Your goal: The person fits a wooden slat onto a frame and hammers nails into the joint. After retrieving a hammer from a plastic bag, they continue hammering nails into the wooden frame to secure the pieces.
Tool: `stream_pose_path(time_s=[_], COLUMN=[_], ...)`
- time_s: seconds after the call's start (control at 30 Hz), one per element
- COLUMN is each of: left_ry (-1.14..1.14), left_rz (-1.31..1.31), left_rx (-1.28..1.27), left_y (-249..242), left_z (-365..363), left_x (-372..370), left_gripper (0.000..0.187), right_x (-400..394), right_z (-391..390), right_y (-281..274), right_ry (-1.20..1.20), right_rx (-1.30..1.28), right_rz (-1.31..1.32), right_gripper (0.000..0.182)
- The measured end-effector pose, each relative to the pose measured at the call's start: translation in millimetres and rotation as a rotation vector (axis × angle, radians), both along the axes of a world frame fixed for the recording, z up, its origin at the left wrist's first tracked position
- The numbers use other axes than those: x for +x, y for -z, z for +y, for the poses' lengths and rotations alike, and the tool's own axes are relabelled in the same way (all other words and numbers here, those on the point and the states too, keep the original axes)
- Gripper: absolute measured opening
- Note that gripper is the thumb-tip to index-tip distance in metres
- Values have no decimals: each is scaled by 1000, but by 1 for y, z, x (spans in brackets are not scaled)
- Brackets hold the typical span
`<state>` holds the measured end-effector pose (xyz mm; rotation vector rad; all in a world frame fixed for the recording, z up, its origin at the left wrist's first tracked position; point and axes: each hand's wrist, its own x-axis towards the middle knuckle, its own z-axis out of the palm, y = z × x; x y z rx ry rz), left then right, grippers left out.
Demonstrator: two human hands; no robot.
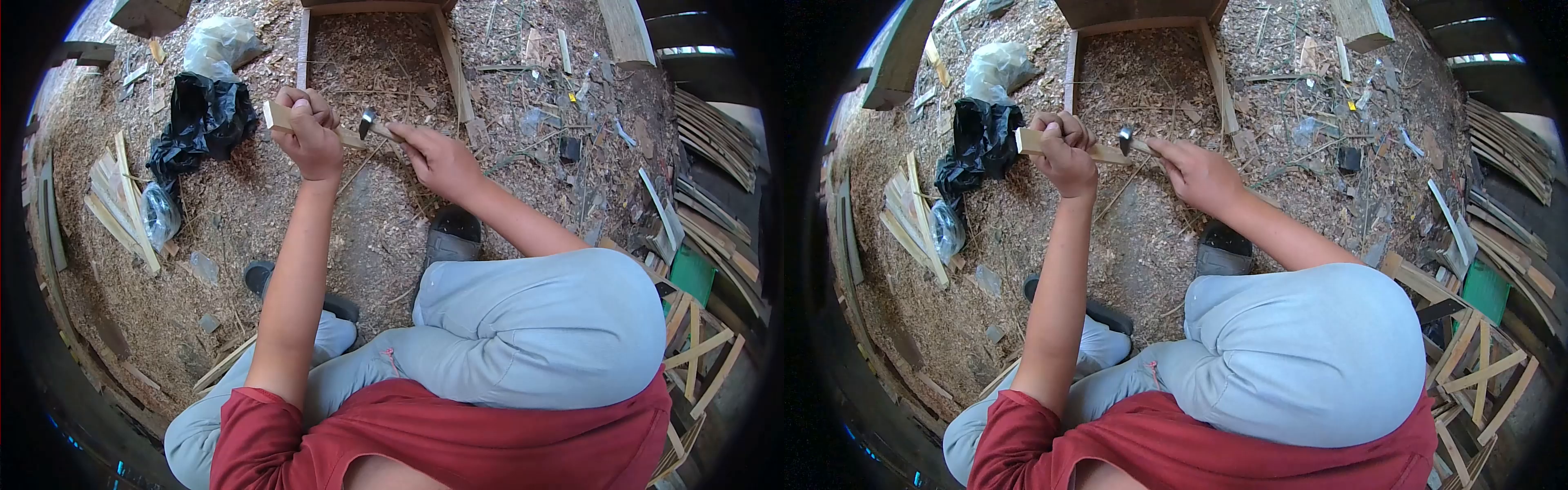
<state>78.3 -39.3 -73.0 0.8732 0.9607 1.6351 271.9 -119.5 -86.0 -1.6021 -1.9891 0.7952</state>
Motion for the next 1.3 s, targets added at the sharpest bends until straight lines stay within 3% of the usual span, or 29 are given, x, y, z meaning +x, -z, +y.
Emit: stream_pose_path(time_s=[0.8,0.9,1.3], left_ry=[37,32,40], left_rz=[95,79,56], left_rx=[32,41,57], left_y=[-1,0,2], left_z=[-7,-7,-9], left_x=[3,4,1], left_gripper=[12,13,15], right_x=[0,2,-3], right_z=[-1,-1,-6], right_y=[7,11,10], right_ry=[4,-80,24], right_rx=[54,-14,27], right_rz=[9,-109,17], right_gripper=[39,39,37])
